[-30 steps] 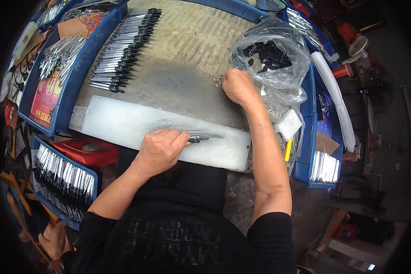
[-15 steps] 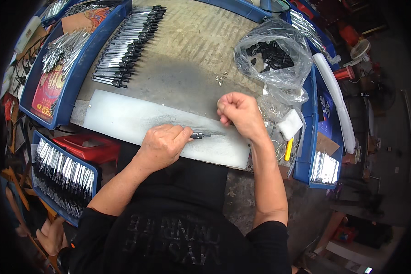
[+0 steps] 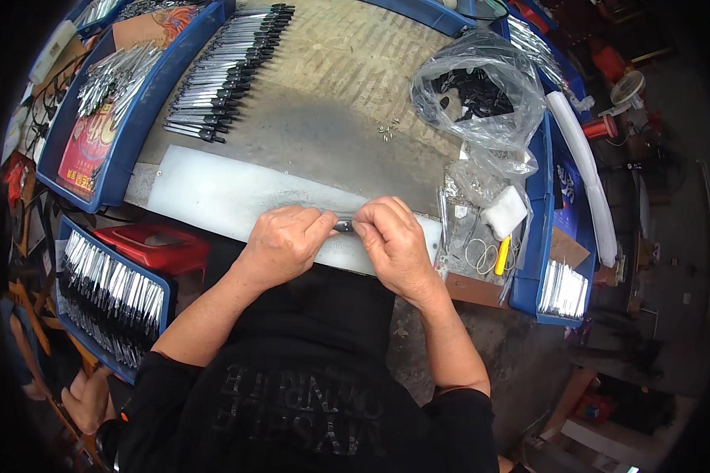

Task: The person assembles metal components by attaching small parts and fittings by hand, placing assembled pieces in rows on the table.

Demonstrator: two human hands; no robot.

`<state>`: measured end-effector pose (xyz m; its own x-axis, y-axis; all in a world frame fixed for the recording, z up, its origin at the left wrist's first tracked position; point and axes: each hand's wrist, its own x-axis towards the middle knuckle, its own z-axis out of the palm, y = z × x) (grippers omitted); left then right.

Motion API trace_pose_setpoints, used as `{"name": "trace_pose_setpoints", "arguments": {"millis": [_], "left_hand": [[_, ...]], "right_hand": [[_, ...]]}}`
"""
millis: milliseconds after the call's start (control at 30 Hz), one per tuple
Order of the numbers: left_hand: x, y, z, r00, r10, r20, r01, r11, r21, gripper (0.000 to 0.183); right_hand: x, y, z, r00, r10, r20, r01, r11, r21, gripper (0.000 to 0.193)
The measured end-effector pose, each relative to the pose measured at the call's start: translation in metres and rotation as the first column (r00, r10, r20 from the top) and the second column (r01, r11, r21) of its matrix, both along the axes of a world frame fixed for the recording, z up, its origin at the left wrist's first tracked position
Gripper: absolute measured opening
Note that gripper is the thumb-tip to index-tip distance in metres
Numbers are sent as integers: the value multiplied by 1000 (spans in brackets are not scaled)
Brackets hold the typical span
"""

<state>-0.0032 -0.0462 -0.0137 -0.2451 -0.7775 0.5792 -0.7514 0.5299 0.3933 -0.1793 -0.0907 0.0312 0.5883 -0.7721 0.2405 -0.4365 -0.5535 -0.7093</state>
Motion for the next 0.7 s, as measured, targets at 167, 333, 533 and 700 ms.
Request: {"name": "trace_pose_setpoints", "arguments": {"millis": [167,333,533,700], "left_hand": [[1,0,-2,1000,2,-2,-2,1000,3,15],[0,-1,-2,1000,-7,-31,7,1000,5,14],[1,0,-3,1000,-8,-28,9,1000,20,14],[0,0,-4,999,-5,-39,6,1000,25,14]], "right_hand": [[5,6,-13,995,-45,92,52,996,-73,9],[6,9,-24,991,-74,111,89,985,-145,8],[5,10,-23,991,-85,103,101,982,-161,8],[4,11,-24,991,-86,105,103,980,-171,8]]}}
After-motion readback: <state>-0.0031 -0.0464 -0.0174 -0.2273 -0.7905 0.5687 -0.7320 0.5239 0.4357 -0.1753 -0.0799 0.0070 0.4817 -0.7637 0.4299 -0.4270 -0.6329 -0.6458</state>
